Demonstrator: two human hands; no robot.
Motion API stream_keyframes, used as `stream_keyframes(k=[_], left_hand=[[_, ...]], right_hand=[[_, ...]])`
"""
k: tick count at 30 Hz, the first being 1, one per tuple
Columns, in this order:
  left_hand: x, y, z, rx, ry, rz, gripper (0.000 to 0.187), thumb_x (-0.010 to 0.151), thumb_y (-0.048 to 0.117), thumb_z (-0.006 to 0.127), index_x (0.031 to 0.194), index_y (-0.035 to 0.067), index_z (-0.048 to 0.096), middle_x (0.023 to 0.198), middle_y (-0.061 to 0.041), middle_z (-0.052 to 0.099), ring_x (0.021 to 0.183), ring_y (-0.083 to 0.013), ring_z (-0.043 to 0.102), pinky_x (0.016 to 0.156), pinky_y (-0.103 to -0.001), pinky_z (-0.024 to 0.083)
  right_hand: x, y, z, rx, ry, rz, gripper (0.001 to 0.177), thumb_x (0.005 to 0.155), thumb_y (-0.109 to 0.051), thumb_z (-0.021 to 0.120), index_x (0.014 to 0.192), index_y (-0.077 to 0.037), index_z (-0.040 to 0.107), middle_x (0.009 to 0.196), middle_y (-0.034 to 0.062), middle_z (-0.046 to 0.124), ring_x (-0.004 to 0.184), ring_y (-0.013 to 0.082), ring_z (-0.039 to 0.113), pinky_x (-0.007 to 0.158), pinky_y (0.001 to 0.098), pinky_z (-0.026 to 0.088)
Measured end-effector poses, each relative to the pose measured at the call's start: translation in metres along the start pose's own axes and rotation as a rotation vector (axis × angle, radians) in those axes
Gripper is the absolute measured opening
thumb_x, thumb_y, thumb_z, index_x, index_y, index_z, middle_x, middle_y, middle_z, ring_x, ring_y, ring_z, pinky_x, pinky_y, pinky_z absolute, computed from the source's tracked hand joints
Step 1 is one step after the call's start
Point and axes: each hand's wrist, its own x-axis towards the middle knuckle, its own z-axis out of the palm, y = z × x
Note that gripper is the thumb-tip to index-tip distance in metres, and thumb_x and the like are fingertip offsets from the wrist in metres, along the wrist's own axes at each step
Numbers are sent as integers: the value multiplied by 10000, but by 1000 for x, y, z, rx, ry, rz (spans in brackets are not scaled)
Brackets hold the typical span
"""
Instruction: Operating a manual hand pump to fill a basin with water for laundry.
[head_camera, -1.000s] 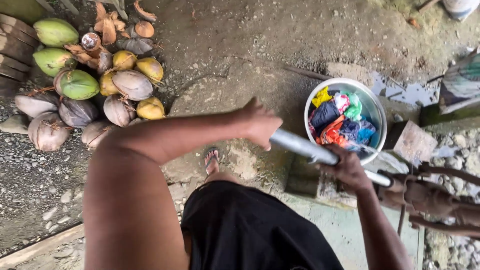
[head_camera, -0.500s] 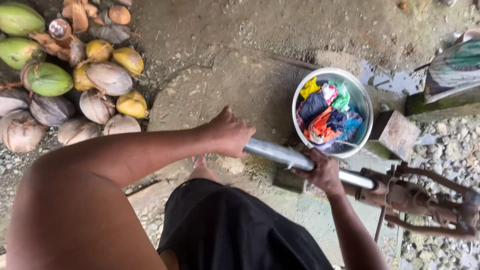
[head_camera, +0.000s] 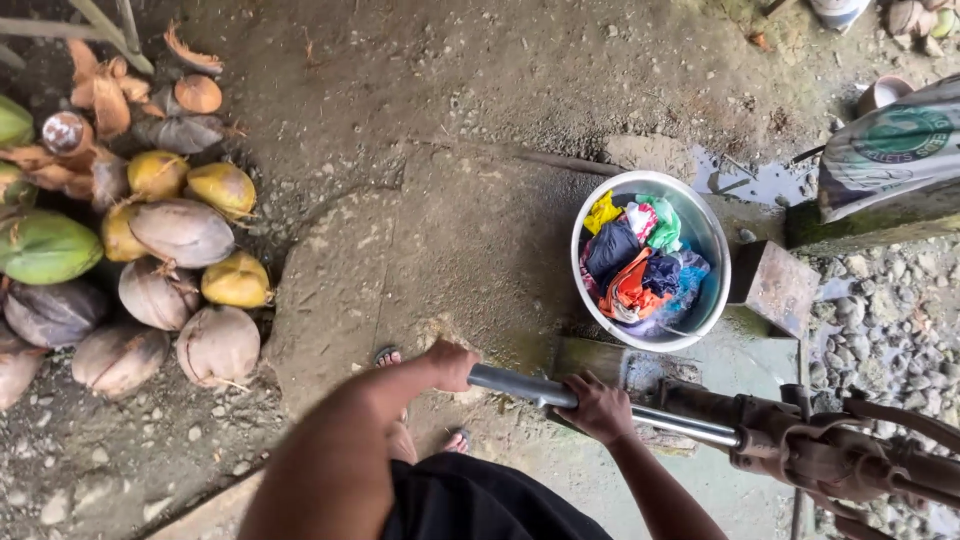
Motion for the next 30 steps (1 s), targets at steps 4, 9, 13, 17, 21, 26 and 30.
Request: stream_keyframes(k=[4, 9, 13, 17, 21, 26, 30], left_hand=[[40, -16, 37, 64, -20, -45, 409, 738, 323, 565, 1117, 174, 592, 977, -130, 662, 1008, -337, 612, 983, -619, 251], [5, -7, 30, -29, 16, -75, 475, 657, 268, 613, 1107, 119, 586, 1021, -159, 654, 1040, -364, 592, 966, -669, 207], [-86, 48, -66, 75, -113, -49, 497, 699, 329, 617, 1146, 115, 584, 1087, -170, 636, 1091, -394, 558, 966, -696, 179], [-159, 125, -149, 231, -39, -72, 534, 685, 377, 629, 1176, 186, 537, 1042, -114, 659, 1061, -347, 589, 960, -645, 225], [-206, 200, -202, 429, 27, -32, 538, 685, 501, 566, 1139, 213, 548, 925, -118, 674, 936, -345, 645, 853, -522, 389], [-231, 220, -188, 396, -47, -57, 481, 765, 460, 528, 1138, 157, 557, 869, -134, 680, 881, -341, 666, 830, -470, 408], [-222, 198, -181, 393, -6, -127, 481, 791, 518, 510, 1081, 139, 566, 874, -148, 687, 879, -334, 670, 857, -424, 415]], right_hand=[[8, 10, 23, -4, -11, 32, 398, 607, -540, 637, 965, -378, 568, 885, -102, 580, 707, 293, 665, 664, 422, 570], [-9, 6, 10, 51, 31, -48, 411, 594, -577, 691, 921, -342, 604, 836, -90, 629, 694, 254, 682, 627, 362, 564], [-32, 8, -21, 47, 156, -127, 591, 524, -600, 693, 993, -245, 635, 828, 71, 674, 653, 400, 647, 618, 517, 528], [-60, 15, -79, 282, 309, -162, 618, 472, -564, 780, 953, -197, 652, 760, 85, 670, 688, 341, 650, 587, 446, 528], [-86, 39, -118, 563, 309, -319, 595, 514, -402, 865, 1020, -182, 642, 922, 18, 665, 858, 269, 644, 743, 414, 503], [-103, 20, -118, 617, 346, -401, 574, 537, -408, 865, 1003, -161, 637, 901, 14, 671, 845, 259, 654, 753, 377, 507], [-99, -1, -131, 471, 405, -408, 499, 581, -432, 837, 940, -149, 638, 806, 26, 675, 704, 262, 664, 685, 370, 531]])
